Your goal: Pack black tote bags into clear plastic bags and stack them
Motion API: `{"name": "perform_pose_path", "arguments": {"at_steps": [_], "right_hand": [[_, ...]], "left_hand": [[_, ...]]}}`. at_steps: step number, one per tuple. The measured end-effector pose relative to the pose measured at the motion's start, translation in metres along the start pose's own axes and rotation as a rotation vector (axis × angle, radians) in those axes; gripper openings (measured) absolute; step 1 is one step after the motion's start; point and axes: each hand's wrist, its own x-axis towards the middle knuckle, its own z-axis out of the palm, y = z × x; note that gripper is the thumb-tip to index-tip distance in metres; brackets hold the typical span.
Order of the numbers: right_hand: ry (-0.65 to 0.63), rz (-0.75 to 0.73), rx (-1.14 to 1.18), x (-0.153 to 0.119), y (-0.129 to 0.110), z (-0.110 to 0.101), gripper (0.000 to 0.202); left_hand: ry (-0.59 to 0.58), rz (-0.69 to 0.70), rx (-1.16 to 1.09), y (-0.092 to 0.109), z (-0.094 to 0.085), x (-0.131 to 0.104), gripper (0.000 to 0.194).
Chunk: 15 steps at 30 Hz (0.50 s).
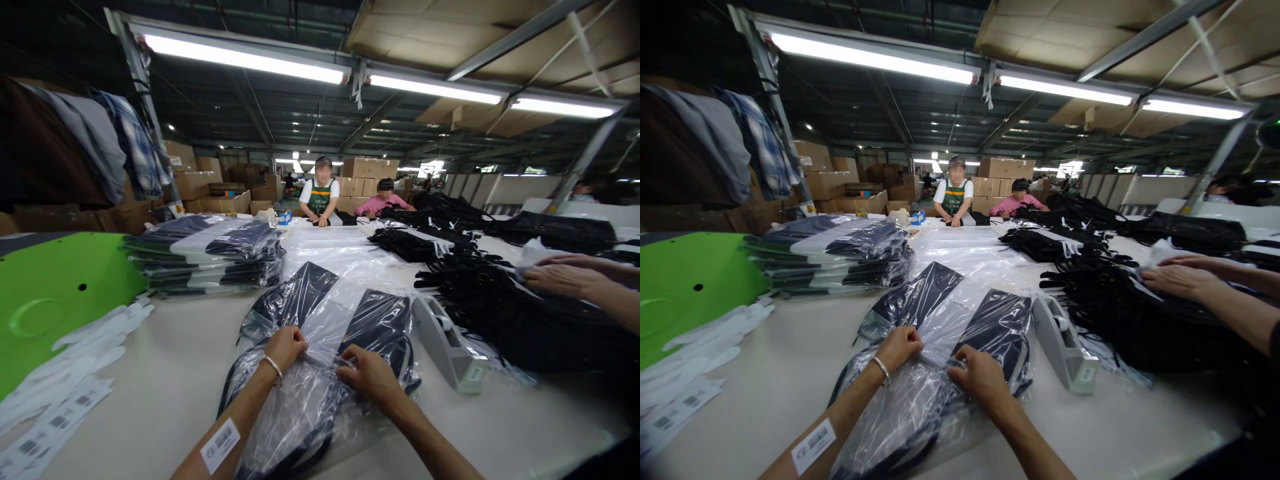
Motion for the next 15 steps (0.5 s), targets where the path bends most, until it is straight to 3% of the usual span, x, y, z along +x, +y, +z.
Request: {"name": "perform_pose_path", "arguments": {"at_steps": [6, 12, 15], "right_hand": [[0.089, 0.123, 0.064, -0.042, 0.054, -0.025, 0.022], [0.140, 0.126, 0.075, -0.055, 0.083, -0.022, 0.025], [0.169, 0.120, 0.070, -0.064, 0.099, -0.039, 0.026]], "left_hand": [[-0.002, 0.023, -0.011, -0.005, 0.002, 0.002, 0.004], [0.001, 0.036, -0.014, -0.008, 0.005, 0.003, 0.007], [0.004, 0.040, -0.019, -0.007, 0.005, 0.002, 0.007]]}}
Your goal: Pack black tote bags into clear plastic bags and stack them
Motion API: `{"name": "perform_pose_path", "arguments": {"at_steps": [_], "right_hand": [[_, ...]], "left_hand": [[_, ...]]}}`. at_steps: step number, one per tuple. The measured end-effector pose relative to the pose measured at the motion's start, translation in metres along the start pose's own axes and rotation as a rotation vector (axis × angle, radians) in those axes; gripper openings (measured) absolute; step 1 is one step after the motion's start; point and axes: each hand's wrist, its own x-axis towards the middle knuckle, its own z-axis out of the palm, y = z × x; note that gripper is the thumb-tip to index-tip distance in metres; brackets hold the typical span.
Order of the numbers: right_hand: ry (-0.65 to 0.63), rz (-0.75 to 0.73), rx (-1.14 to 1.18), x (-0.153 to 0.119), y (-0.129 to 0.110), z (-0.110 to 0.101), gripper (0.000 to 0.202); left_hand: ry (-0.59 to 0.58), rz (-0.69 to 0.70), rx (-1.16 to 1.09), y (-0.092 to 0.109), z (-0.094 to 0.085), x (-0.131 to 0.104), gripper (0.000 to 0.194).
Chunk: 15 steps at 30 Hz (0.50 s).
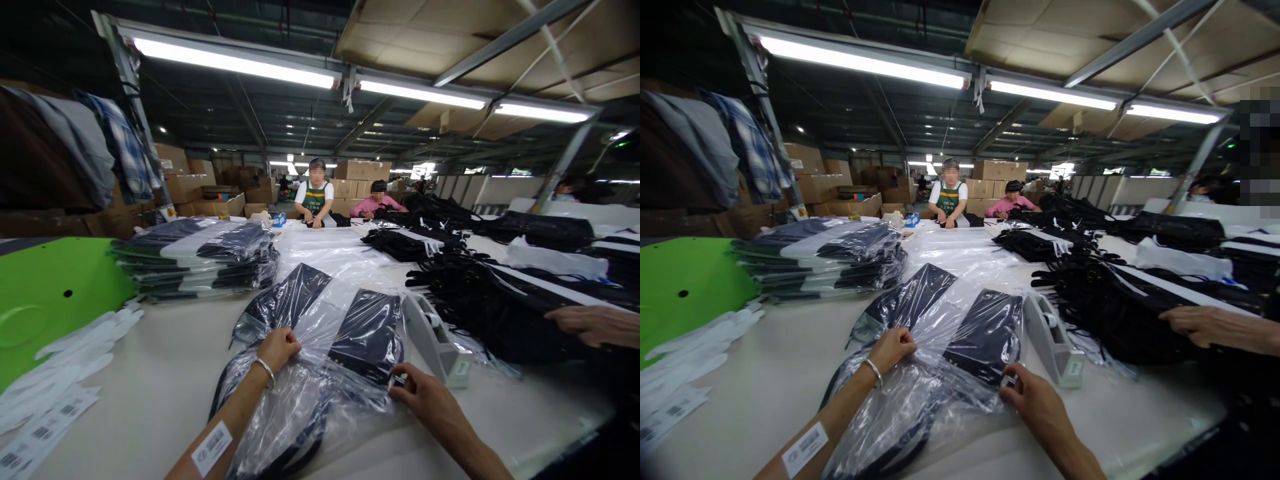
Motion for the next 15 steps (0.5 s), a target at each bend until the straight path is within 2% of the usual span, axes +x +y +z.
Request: {"name": "perform_pose_path", "arguments": {"at_steps": [2, 6, 8, 9, 11, 13, 15], "right_hand": [[0.096, 0.026, 0.015, -0.002, 0.012, -0.028, 0.029], [0.480, 0.126, 0.013, 0.007, 0.042, -0.095, 0.045], [0.560, 0.181, -0.012, 0.020, 0.060, -0.116, 0.048], [0.530, 0.213, 0.000, 0.028, 0.070, -0.122, 0.048], [0.378, 0.291, 0.124, 0.044, 0.087, -0.124, 0.047], [0.218, 0.345, 0.336, 0.057, 0.099, -0.118, 0.048], [0.151, 0.337, 0.492, 0.064, 0.103, -0.111, 0.046]], "left_hand": [[0.000, 0.004, -0.004, 0.000, 0.000, 0.000, 0.006], [-0.003, 0.006, -0.007, 0.000, -0.001, 0.000, 0.006], [-0.005, 0.007, -0.008, -0.001, 0.000, 0.000, 0.006], [-0.007, 0.007, -0.008, -0.002, 0.000, 0.000, 0.006], [-0.007, 0.007, -0.007, -0.002, 0.001, 0.001, 0.005], [-0.005, 0.007, -0.008, -0.003, 0.001, 0.001, 0.005], [-0.004, 0.011, -0.009, -0.003, 0.001, 0.002, 0.005]]}}
